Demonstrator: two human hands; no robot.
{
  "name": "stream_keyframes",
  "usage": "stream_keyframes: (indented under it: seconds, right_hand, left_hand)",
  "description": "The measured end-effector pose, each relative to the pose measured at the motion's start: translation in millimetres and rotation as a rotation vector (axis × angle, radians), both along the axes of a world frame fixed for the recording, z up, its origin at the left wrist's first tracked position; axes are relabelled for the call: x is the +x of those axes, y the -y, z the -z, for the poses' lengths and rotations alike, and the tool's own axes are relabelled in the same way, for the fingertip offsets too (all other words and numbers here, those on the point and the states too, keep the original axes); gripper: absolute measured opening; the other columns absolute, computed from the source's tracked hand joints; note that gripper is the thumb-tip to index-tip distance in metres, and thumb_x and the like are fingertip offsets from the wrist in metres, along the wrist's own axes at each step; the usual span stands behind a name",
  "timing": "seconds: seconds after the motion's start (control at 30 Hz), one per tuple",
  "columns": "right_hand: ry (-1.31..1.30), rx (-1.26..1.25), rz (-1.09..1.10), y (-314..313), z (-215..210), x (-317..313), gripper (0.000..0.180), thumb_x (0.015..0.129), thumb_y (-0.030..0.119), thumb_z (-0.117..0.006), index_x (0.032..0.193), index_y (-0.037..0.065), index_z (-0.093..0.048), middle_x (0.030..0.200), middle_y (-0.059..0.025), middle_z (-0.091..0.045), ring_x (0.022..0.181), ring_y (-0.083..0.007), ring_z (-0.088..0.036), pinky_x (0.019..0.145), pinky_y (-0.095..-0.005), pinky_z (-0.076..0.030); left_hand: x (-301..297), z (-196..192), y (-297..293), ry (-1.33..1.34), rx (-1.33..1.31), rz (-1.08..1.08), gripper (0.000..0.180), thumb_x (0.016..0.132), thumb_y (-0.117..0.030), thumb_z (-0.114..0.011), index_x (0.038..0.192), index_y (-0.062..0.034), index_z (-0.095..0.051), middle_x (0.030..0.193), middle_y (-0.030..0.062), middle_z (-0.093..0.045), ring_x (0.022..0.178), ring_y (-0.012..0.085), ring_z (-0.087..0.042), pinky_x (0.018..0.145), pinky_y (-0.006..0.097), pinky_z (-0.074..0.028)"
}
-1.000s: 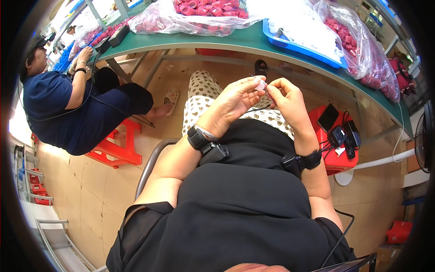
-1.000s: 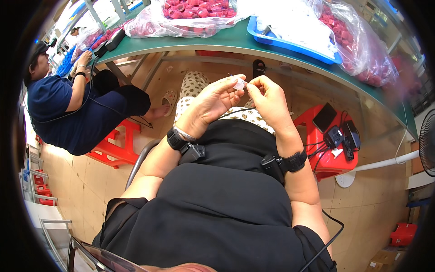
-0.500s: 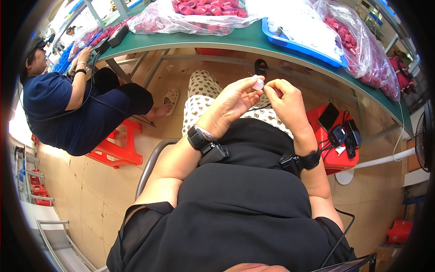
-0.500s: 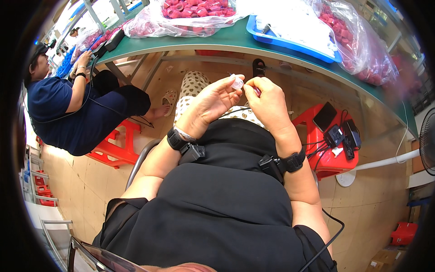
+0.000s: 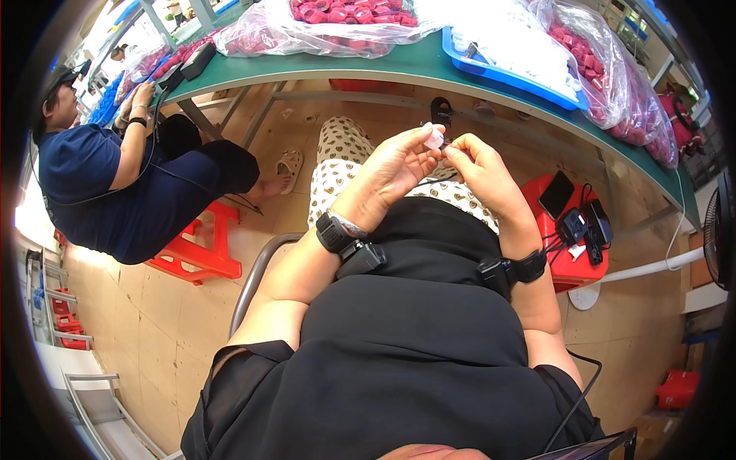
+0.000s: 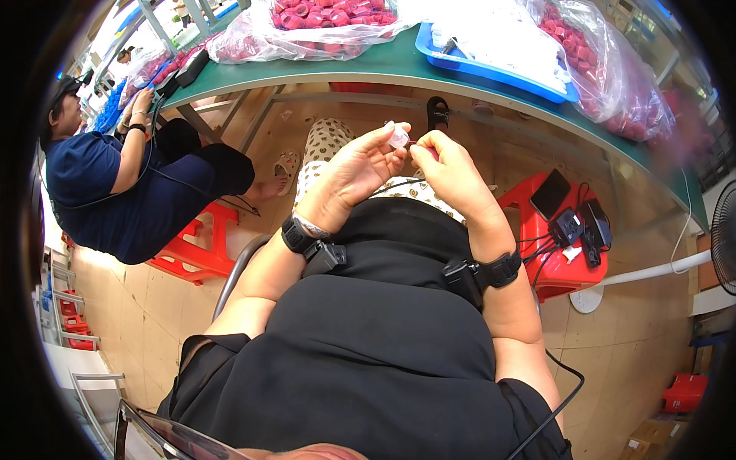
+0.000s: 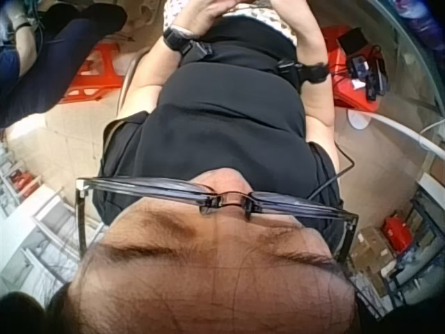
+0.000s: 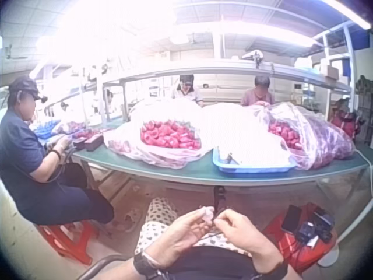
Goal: Assembling small plastic components for cosmetic products, specifically lipstick or lip balm tubes.
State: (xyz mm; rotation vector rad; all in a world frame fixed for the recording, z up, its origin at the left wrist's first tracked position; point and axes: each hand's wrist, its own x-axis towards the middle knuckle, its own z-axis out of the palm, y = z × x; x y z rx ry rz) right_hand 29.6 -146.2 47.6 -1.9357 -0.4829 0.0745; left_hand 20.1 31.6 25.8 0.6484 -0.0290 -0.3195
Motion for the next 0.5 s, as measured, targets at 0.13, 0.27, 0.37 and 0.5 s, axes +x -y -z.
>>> stream_keyframes:
  seconds: [0.13, 0.27, 0.37, 0.5]
  right_hand:
    - [-0.192, 0.3, -0.047, -1, 0, 2, 0.012, 0.093, 0.015, -0.056, 0.092, 0.004, -0.059, 0.078, 0.0005, -0.058, 0.064, -0.0028, -0.046, 0.058, -0.019, -0.038]
    - [0.039, 0.22, 0.05, 0, -2, 2, 0.012, 0.088, 0.012, -0.06, 0.085, 0.0, -0.06, 0.079, -0.0052, -0.063, 0.065, -0.0107, -0.054, 0.06, -0.0275, -0.045]
    - [0.315, 0.026, 0.158, -6, -11, -8, 0.01, 0.085, 0.01, -0.061, 0.084, 0.0, -0.061, 0.077, -0.0089, -0.061, 0.065, -0.0164, -0.057, 0.061, -0.0302, -0.046]
    - [0.393, -0.023, 0.163, -9, -15, -13, 0.009, 0.084, 0.009, -0.062, 0.083, 0.0, -0.061, 0.077, -0.0126, -0.06, 0.066, -0.0225, -0.058, 0.062, -0.0321, -0.046]
  left_hand:
    - [0, 0, -1, -0.014, -0.009, 0.013, 0.03, 0.091, -0.022, -0.063, 0.11, 0.0015, -0.06, 0.094, 0.0059, -0.061, 0.081, 0.0126, -0.058, 0.072, 0.024, -0.05]
    - [-1, -3, 0, -0.044, -0.008, 0.03, 0.031, 0.09, -0.022, -0.064, 0.11, 0.0015, -0.06, 0.095, 0.0061, -0.061, 0.081, 0.0125, -0.058, 0.072, 0.023, -0.05]
    - [-2, -6, 2, -0.053, -0.016, 0.039, 0.028, 0.086, -0.02, -0.07, 0.103, 0.0001, -0.063, 0.091, 0.004, -0.062, 0.078, 0.0116, -0.058, 0.07, 0.023, -0.051]
    - [-2, -5, 6, -0.015, -0.004, 0.034, 0.026, 0.085, -0.019, -0.071, 0.101, -0.0006, -0.064, 0.091, 0.0043, -0.062, 0.078, 0.012, -0.058, 0.07, 0.023, -0.051]
